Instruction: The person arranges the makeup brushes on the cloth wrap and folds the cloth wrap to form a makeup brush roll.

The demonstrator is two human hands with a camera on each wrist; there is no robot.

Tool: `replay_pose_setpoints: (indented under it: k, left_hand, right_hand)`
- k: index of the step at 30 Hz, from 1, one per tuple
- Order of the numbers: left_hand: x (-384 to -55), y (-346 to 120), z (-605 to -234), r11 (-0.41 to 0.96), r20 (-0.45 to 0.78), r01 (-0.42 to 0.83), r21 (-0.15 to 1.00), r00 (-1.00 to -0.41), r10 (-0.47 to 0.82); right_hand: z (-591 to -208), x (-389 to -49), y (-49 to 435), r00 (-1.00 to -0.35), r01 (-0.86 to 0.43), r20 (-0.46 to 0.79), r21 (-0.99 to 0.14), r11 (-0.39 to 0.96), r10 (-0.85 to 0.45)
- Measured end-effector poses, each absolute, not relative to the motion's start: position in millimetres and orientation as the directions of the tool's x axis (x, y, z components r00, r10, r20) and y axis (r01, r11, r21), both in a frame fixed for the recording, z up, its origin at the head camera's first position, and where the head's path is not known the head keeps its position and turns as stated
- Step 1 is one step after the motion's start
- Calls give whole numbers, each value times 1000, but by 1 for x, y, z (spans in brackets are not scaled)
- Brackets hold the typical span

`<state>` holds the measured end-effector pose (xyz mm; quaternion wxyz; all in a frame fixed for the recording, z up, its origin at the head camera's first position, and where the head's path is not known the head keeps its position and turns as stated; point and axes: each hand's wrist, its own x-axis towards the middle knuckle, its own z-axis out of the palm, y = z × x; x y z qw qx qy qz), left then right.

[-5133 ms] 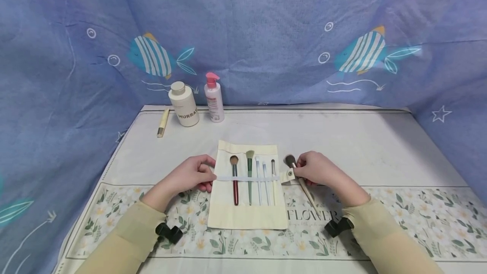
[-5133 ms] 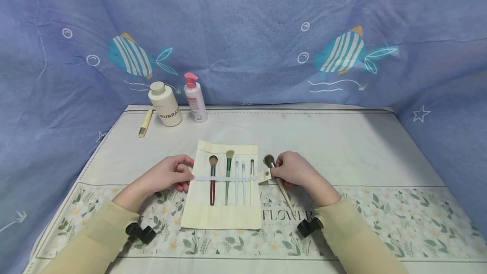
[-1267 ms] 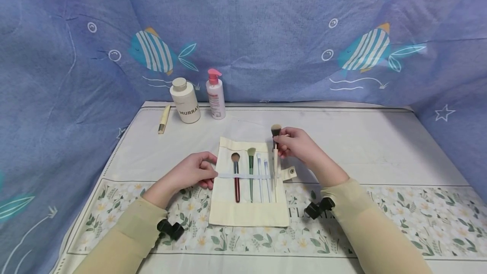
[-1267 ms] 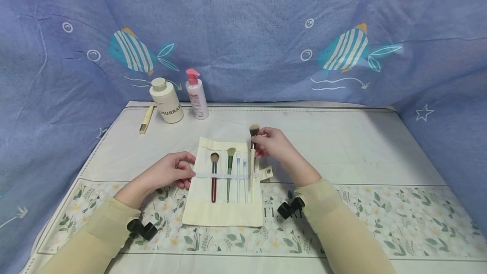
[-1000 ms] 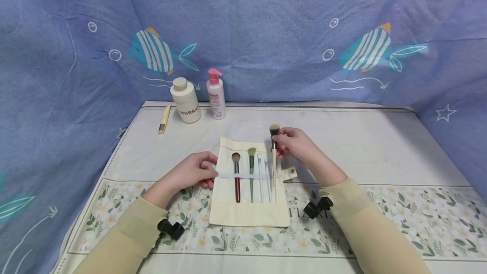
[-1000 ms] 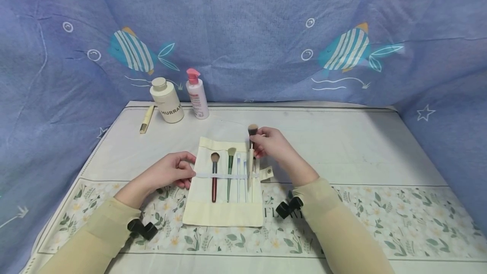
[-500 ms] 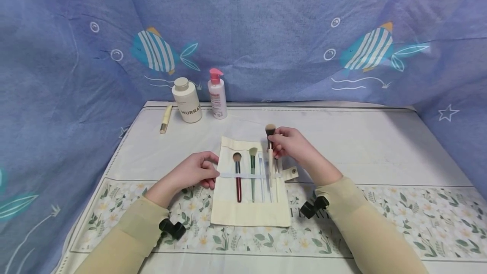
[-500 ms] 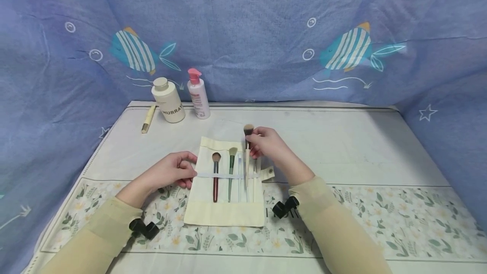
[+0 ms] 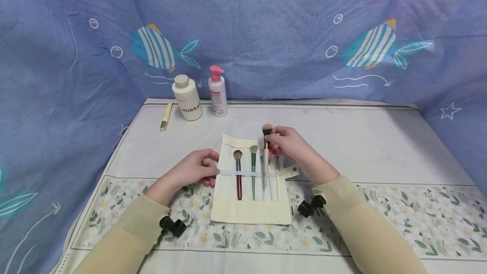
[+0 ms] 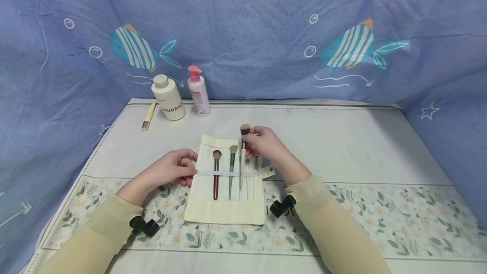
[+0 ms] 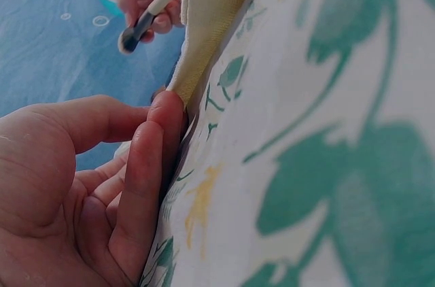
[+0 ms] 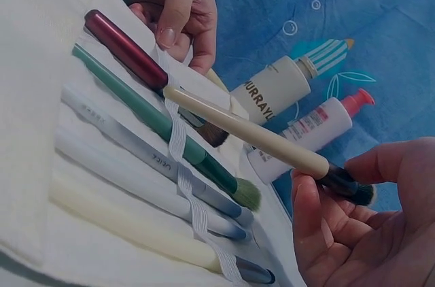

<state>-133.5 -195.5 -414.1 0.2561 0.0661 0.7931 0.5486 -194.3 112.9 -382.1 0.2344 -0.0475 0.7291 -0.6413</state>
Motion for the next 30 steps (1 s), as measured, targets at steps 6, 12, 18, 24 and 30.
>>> replay_pose_setpoints:
  k: [6,12,18,24,30]
  left_hand:
    - [-133,-196,-415,388,-320,-161,908,-863,391]
    - [-132,-197,-414,389,-305,-143,910,-867,393]
    - [-132,-197,-414,380,-304,-147,913,-867,395]
    - [-133,-196,-414,384,-305,-147,912,-868,391]
    - [-133,-196,-413,379,-307,-151,913,-867,392]
  right_hand:
    - [-383,-194,109,-885,233,-277,-959,159,-375]
    - [-383,-195,105,-885,249,-293,-955,163,-363]
    - [-384,-195,104,-882,243,-292,-954,173,-370]
    - [-382,-197,103,-882,244,-292,-955,171,-369]
    - [-384,-199,101,-875,248,-296,-954,171,-382]
